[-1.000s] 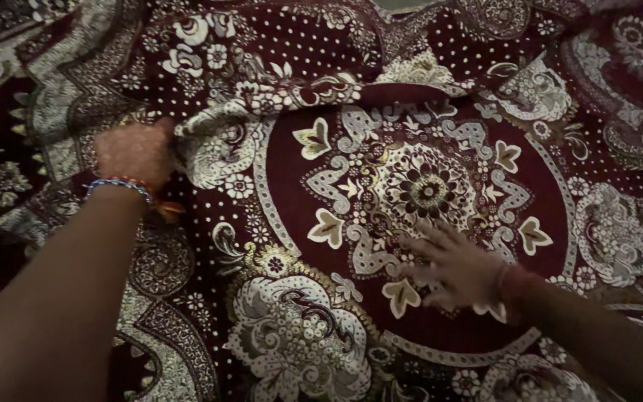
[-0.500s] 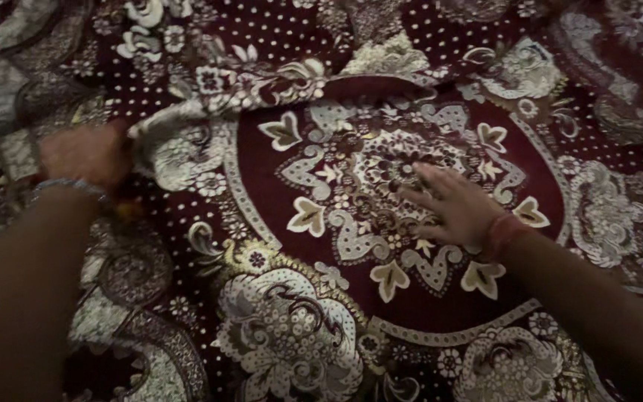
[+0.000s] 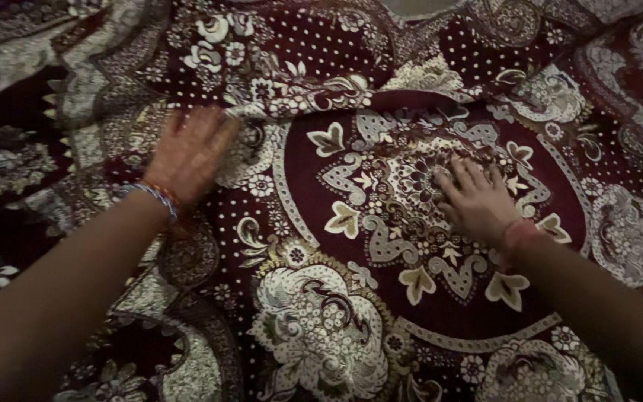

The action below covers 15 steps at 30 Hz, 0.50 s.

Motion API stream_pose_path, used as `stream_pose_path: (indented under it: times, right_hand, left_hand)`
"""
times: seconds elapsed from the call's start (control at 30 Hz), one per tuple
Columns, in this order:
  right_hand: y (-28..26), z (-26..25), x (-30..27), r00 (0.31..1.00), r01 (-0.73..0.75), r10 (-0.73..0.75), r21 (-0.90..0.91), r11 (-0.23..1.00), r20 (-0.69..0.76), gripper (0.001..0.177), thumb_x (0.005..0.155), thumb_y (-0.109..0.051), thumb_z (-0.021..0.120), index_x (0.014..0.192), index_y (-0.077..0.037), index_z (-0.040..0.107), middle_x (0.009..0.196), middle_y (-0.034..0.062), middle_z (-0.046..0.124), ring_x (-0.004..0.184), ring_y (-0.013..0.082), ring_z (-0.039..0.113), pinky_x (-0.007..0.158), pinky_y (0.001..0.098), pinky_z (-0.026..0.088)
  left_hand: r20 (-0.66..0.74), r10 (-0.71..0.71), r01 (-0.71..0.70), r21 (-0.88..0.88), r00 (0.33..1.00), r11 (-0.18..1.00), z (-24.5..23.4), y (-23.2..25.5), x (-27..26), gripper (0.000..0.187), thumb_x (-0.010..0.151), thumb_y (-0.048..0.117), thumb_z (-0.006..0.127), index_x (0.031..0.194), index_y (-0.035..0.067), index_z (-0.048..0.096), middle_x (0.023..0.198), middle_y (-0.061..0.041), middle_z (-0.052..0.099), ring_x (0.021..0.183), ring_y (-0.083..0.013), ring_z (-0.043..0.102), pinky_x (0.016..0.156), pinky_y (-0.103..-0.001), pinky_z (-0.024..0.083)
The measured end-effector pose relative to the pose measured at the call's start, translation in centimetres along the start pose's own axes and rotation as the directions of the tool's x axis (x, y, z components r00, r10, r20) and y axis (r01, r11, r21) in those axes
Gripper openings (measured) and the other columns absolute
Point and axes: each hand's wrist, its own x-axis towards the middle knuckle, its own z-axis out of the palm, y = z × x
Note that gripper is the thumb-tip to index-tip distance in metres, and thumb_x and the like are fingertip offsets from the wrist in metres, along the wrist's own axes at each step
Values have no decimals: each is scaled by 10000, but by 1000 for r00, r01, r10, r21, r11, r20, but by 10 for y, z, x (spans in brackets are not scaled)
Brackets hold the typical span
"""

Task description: The person straightens a large patterned carpet by smoothing it with their hands and pulling at the edges.

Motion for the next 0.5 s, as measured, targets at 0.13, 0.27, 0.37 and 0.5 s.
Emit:
stream_pose_path:
  times: [0.13,0.27,0.37,0.5]
  right_hand:
    - [-56,-18,-15,930,305,-310,-54,951,-196,682,991,-337,517,1576,-115,246,1624,211,243,1480,334,274,1195,646,157]
    - [-127,-35,-19,741,657,-643,12,754,-193,794,835,-229,717,1533,-75,369,1607,240,304,1471,378,337,1138,699,160]
    - [-171,-31,-28,504,836,-740,37,547,-446,660,954,-304,698,1516,-87,429,1607,249,315,1479,395,330,1154,732,165]
    - [-198,-39,-35,434,829,-707,-60,556,-559,592,971,-401,595,1536,-266,480,1660,182,247,1550,347,229,1191,743,148]
  left_hand:
    - [192,412,-451,262,891,853,-2,44,-42,882,891,220,643,1610,208,132,1679,-162,164,1542,-309,206,1183,-585,133]
    - [477,671,-709,-131,568,693,-5,89,-94,773,991,462,571,1595,212,158,1693,-130,49,1553,-304,101,1237,-621,61]
    - [504,712,-743,-186,489,642,-8,91,-126,756,989,562,532,1601,316,162,1709,-82,-6,1556,-316,43,1234,-677,20]
    - [675,491,-527,-175,550,832,-17,97,-137,777,975,585,523,1603,471,80,1726,-6,-134,1583,-308,-68,1191,-745,-4]
